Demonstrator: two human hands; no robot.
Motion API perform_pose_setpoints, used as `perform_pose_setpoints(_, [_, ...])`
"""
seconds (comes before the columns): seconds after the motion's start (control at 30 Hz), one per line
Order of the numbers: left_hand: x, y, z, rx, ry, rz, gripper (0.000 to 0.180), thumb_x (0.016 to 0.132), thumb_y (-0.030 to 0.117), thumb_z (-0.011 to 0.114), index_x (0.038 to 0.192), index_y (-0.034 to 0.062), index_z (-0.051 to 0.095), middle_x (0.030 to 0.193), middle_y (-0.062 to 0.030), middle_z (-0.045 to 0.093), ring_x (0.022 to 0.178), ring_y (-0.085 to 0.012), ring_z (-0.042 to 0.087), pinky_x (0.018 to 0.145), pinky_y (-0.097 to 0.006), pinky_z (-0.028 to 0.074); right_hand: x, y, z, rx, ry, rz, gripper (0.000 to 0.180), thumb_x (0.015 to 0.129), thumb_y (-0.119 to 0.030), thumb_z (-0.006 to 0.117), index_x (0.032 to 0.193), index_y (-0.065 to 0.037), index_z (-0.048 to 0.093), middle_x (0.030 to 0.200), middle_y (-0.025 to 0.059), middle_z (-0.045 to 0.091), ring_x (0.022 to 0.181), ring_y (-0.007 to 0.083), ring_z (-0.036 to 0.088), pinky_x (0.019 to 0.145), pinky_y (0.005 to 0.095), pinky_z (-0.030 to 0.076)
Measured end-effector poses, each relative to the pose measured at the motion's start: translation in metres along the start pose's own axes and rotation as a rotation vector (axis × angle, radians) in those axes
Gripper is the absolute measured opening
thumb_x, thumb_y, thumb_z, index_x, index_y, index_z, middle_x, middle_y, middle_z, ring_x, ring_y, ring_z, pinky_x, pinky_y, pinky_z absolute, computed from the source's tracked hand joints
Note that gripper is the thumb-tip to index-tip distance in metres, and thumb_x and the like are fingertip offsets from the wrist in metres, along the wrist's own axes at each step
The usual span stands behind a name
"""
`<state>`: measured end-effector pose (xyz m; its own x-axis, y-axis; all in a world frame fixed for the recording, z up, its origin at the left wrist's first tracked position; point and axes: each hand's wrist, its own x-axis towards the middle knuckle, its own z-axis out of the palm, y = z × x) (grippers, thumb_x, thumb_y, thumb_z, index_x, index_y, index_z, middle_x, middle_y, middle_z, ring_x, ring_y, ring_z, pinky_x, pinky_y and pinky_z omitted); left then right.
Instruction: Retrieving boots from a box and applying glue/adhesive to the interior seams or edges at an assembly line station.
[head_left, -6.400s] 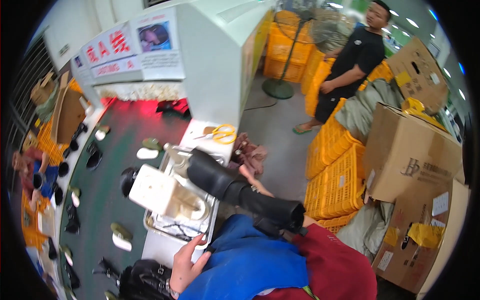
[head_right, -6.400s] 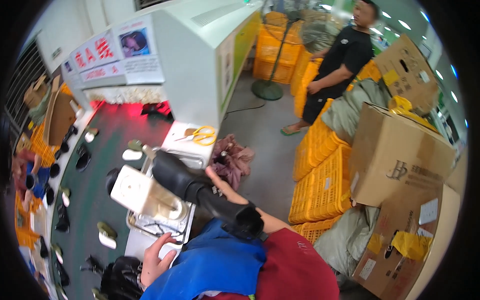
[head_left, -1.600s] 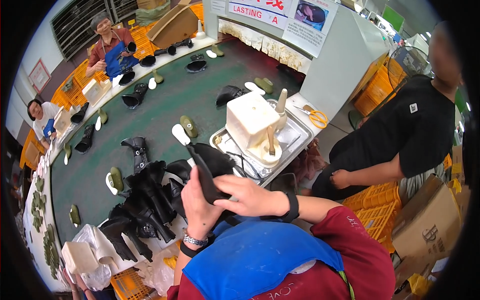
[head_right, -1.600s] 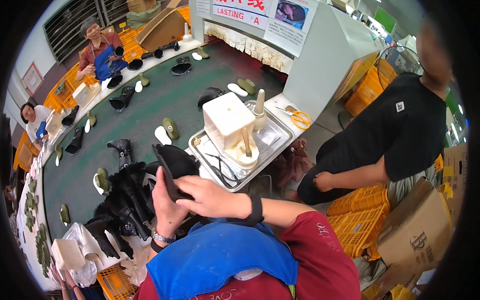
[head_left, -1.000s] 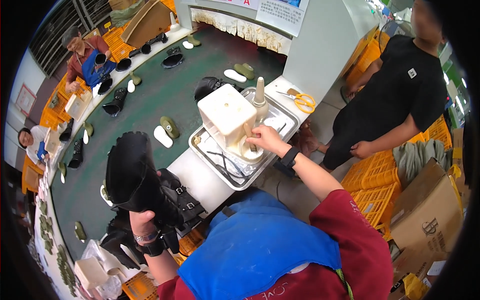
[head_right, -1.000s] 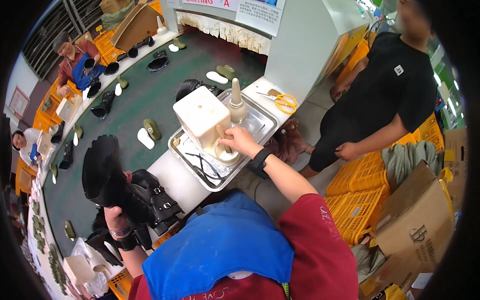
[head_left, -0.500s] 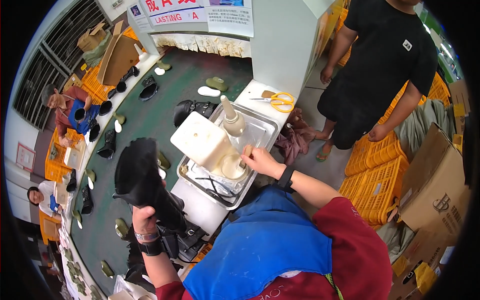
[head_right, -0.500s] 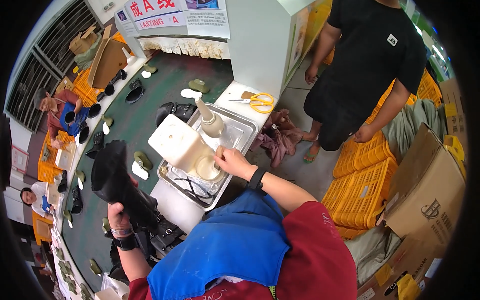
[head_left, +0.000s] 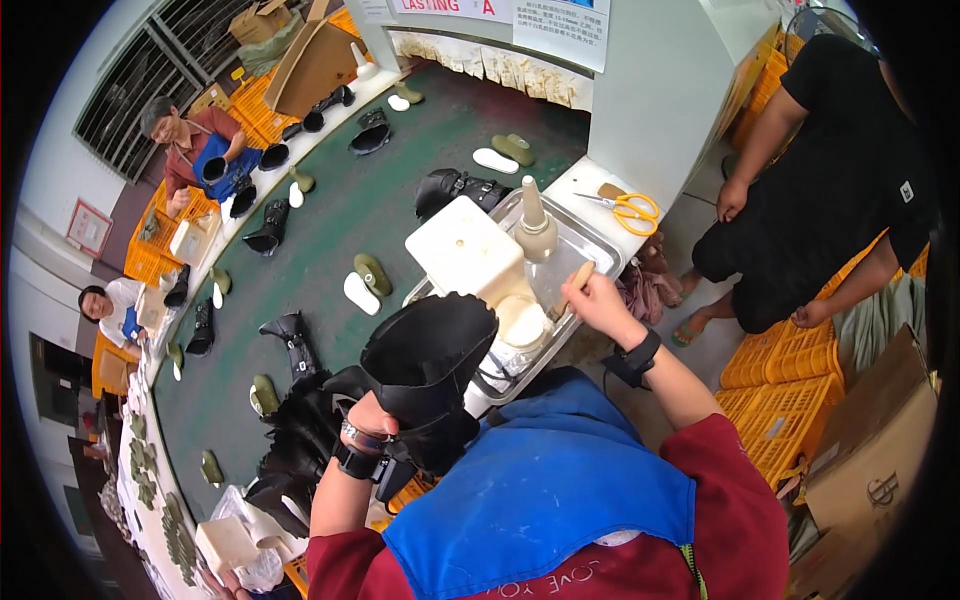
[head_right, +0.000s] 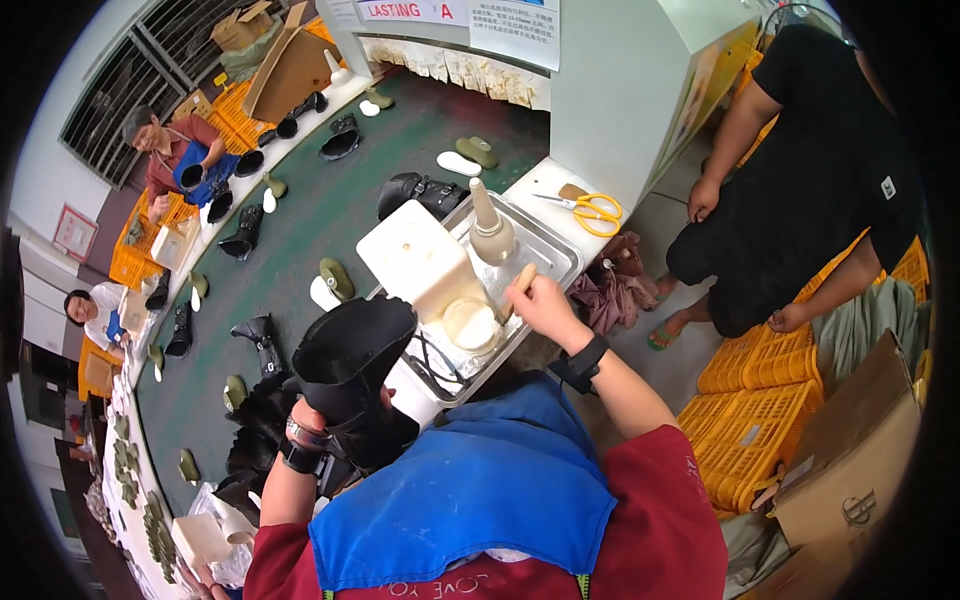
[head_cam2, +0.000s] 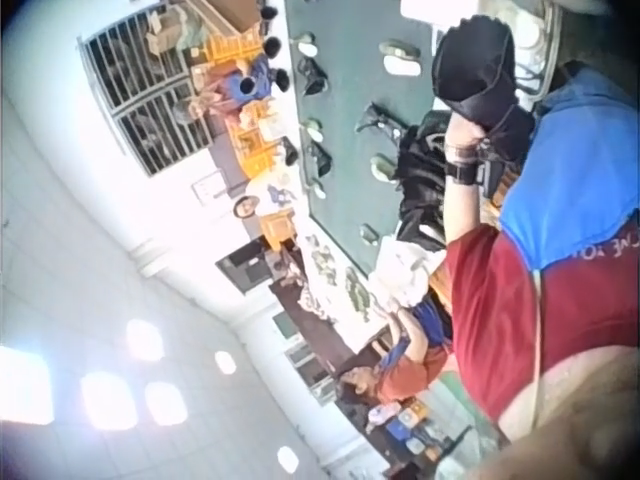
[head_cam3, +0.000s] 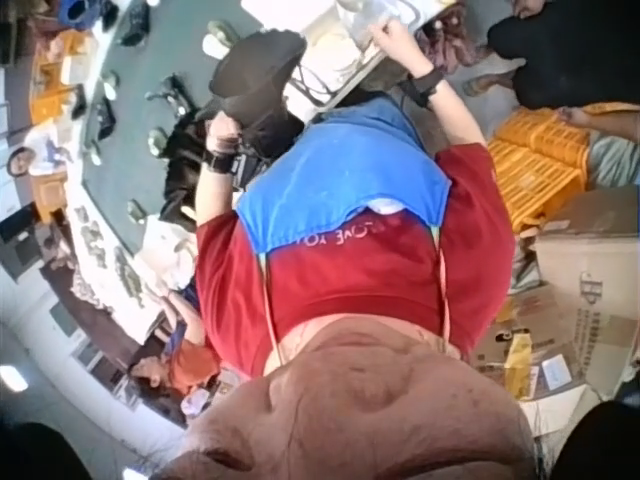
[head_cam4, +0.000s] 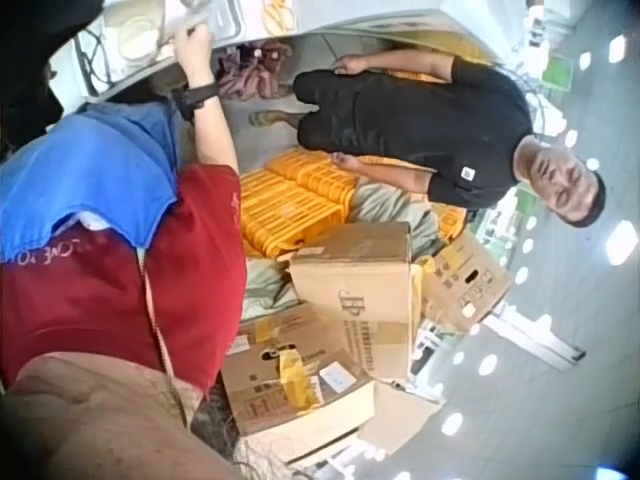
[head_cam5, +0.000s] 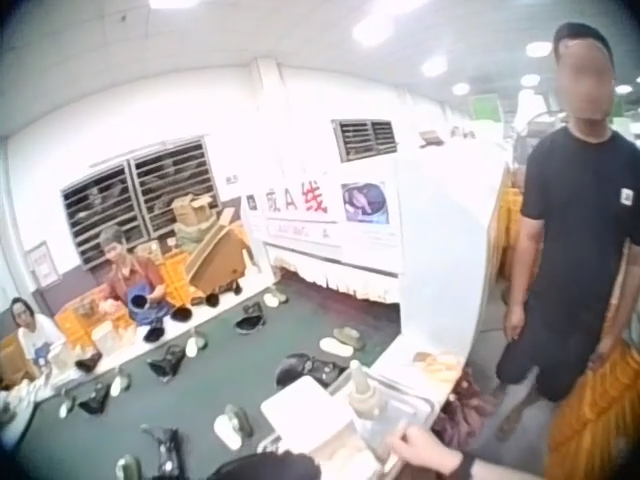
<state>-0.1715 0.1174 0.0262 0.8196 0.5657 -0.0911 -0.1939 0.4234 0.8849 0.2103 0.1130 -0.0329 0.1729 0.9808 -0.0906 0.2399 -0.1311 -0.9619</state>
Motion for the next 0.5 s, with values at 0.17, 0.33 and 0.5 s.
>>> perform_pose_setpoints(0.17, [0.011,-0.012,0.014,-0.059,-0.033,-0.112,0.109,0.055,0.047,0.085,0.135,-0.0053,0.032,0.122,-0.0255,0.052,0.114,-0.0343,0.052,0.099,-0.045,0.039,0.008,-0.063,-0.027,0.715,-0.196,0.111,0.034,0.096,-0.032,0.047,0.106,-0.002,0.061,0.077,0.0050,0.063,0.054,0.0049,0.053,0.051,0.0186,0.046])
perform_pose_setpoints(0.33, [0.031,-0.002,0.031,-0.032,-0.053,-0.114,0.111,0.052,0.047,0.087,0.136,-0.0025,0.033,0.125,-0.0214,0.050,0.113,-0.0310,0.053,0.097,-0.042,0.041,0.001,-0.141,-0.032,0.666,-0.397,-0.237,0.022,0.093,-0.020,0.054,0.102,-0.002,0.062,0.079,0.0053,0.064,0.059,0.0050,0.055,0.054,0.0195,0.046])
perform_pose_setpoints(0.5, [0.046,0.008,0.038,-0.031,-0.175,-0.209,0.110,0.051,0.044,0.088,0.136,-0.0001,0.035,0.133,-0.0140,0.045,0.120,-0.0244,0.044,0.102,-0.037,0.033,-0.009,-0.176,-0.020,0.170,-0.381,-0.707,0.011,0.085,-0.012,0.064,0.090,-0.002,0.066,0.079,0.0046,0.065,0.061,0.0070,0.057,0.054,0.0217,0.045])
